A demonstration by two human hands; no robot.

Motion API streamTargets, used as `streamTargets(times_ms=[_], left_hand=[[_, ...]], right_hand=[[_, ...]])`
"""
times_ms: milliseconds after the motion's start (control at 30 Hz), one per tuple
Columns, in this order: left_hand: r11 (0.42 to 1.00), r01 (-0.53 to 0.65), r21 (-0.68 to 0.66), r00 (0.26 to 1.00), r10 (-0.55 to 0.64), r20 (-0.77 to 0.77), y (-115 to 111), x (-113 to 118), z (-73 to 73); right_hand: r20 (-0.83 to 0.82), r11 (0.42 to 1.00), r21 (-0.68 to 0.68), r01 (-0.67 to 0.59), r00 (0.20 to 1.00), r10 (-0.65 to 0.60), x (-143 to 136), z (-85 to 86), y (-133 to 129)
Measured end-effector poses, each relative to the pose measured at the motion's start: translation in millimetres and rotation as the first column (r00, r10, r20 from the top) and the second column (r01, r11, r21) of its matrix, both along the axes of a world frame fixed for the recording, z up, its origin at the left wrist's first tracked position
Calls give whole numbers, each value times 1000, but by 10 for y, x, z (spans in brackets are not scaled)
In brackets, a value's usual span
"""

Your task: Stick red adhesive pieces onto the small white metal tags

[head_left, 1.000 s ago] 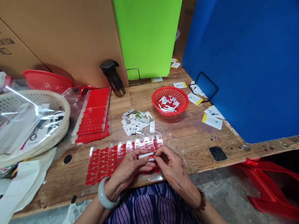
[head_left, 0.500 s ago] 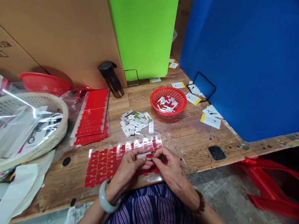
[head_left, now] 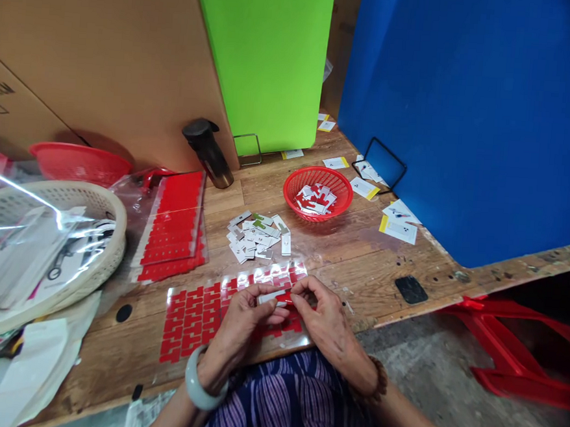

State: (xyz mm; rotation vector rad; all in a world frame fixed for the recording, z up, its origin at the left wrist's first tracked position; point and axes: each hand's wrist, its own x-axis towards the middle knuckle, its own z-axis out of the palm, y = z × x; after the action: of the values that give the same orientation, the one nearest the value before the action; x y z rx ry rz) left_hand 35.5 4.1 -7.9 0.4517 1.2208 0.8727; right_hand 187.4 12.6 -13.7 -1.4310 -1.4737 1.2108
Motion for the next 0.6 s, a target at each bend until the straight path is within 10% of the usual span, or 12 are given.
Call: streamTargets(times_ms=[600], left_hand=[[1000, -6, -27, 1000, 6, 9, -29, -12, -11]], right_hand=[[251, 983, 178, -41, 968, -5, -46, -51, -9]])
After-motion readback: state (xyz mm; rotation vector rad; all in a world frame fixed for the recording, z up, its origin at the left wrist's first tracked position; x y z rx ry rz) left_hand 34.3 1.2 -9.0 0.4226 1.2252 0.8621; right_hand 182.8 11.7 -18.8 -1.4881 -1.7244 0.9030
